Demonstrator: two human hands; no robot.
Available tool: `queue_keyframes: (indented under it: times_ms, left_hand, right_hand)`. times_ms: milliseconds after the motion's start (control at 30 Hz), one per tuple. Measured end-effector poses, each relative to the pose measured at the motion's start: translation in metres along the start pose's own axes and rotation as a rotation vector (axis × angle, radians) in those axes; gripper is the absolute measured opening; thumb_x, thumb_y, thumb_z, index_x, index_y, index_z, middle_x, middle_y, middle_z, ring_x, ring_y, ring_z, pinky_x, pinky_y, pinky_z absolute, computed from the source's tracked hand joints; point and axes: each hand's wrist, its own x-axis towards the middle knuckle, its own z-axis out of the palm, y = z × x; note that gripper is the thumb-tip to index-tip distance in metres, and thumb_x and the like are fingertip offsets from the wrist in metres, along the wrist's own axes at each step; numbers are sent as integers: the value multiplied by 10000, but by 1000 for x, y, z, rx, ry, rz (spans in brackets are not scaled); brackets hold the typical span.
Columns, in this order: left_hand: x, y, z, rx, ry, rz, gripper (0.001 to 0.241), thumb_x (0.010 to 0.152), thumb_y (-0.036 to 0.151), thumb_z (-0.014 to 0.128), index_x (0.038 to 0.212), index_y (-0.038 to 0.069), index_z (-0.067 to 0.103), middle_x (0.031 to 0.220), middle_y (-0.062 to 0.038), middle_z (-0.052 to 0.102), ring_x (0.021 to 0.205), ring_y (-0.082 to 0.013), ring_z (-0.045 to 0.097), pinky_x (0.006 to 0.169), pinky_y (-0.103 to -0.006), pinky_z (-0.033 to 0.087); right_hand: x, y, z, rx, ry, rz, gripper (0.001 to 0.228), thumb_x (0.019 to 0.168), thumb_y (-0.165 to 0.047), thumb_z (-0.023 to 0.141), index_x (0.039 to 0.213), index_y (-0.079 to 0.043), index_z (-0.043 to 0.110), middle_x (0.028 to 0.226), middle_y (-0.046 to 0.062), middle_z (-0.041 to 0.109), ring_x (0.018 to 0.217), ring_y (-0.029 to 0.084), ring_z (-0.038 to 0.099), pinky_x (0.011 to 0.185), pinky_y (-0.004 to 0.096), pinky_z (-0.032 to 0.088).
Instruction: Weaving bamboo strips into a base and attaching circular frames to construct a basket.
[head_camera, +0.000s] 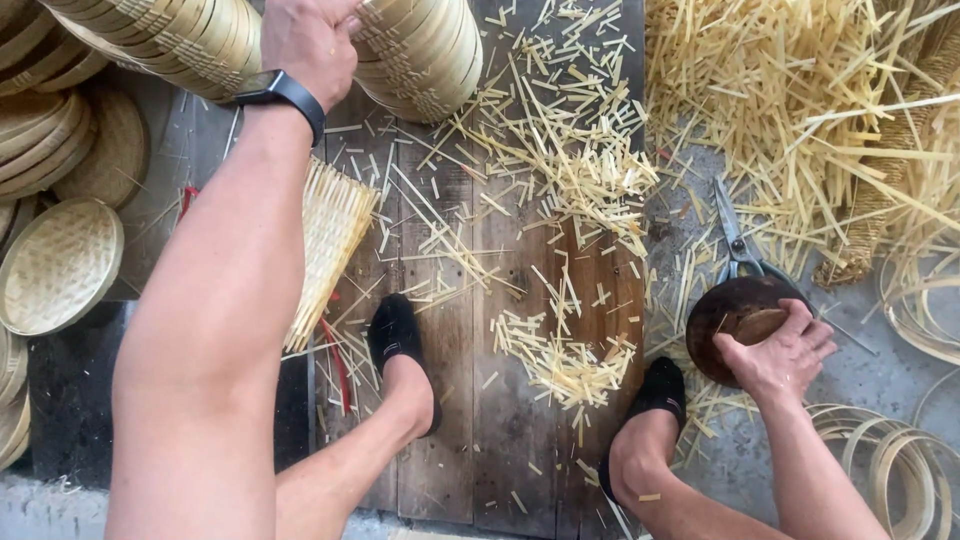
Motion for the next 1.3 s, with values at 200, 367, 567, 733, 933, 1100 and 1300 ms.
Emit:
queue_keyframes:
  times_ms: [200, 367, 567, 733, 933, 1100, 1300]
  left_hand:
    - [3, -11, 2, -68, 33, 165, 226, 866, -30, 688, 1054, 66, 768, 948, -171, 703, 884, -377, 681, 753, -437, 531]
    - [2, -9, 8, 94, 30, 226, 293, 895, -43, 653, 1157, 35, 758, 1077, -186, 735, 1008, -382, 689, 930, -448, 536]
    - [-79, 137, 39, -485, 139, -205, 496, 859, 133, 662, 1328, -4, 578, 1305, -179, 626, 1219, -330, 642, 996, -436, 572]
    - [-209, 231, 140, -956, -376, -774, 399, 1015, 396, 608, 1246, 71, 622, 1239, -117, 722, 1210, -224, 704, 1021, -359, 520]
    - [-265, 188, 181, -965, -232, -1046, 470, 958, 406, 690, 1299, 84, 712, 1237, -124, 763, 1148, -246, 708, 977, -348, 527]
    - [-255, 60, 106, -338, 60, -495, 345, 824, 161, 791, 1149, 70, 719, 1087, -186, 754, 1008, -365, 720, 891, -426, 568]
    - [-276, -44, 25, 550, -884, -752, 543, 853, 406, 833, 1167, -20, 715, 1277, -233, 623, 1213, -377, 580, 1072, -490, 428]
  right_hand:
    - [2, 3, 4, 11, 27, -28, 1009, 617, -397, 877, 1474, -156, 402, 1454, 245, 367, 1378, 482, 317, 1116, 619, 361]
    - [10, -7, -14, 25, -65, 53, 1065, 583, -362, 898, 1496, -146, 395, 1438, 254, 375, 1356, 465, 336, 1077, 608, 393]
    - [-25, -86, -91, 752, -161, 99, 942, 629, -327, 727, 1458, -80, 357, 1310, 209, 524, 1221, 363, 554, 1018, 527, 474]
    - [-39, -128, -59, 1723, -794, 177, 648, 946, -434, 530, 1434, -7, 527, 1347, 183, 636, 1226, 337, 608, 1046, 485, 477]
    - [-46, -123, 32, 854, -600, -109, 318, 931, -96, 596, 1210, 26, 687, 1108, 143, 710, 1012, 243, 653, 843, 376, 557]
    - [-60, -132, 23, 1087, -651, 143, 314, 1007, -243, 586, 1203, -11, 665, 1050, 74, 715, 842, 183, 686, 709, 332, 611]
    - [-51, -91, 33, 997, -633, 238, 297, 1043, -257, 610, 1157, 8, 681, 949, 110, 682, 767, 174, 637, 651, 310, 538]
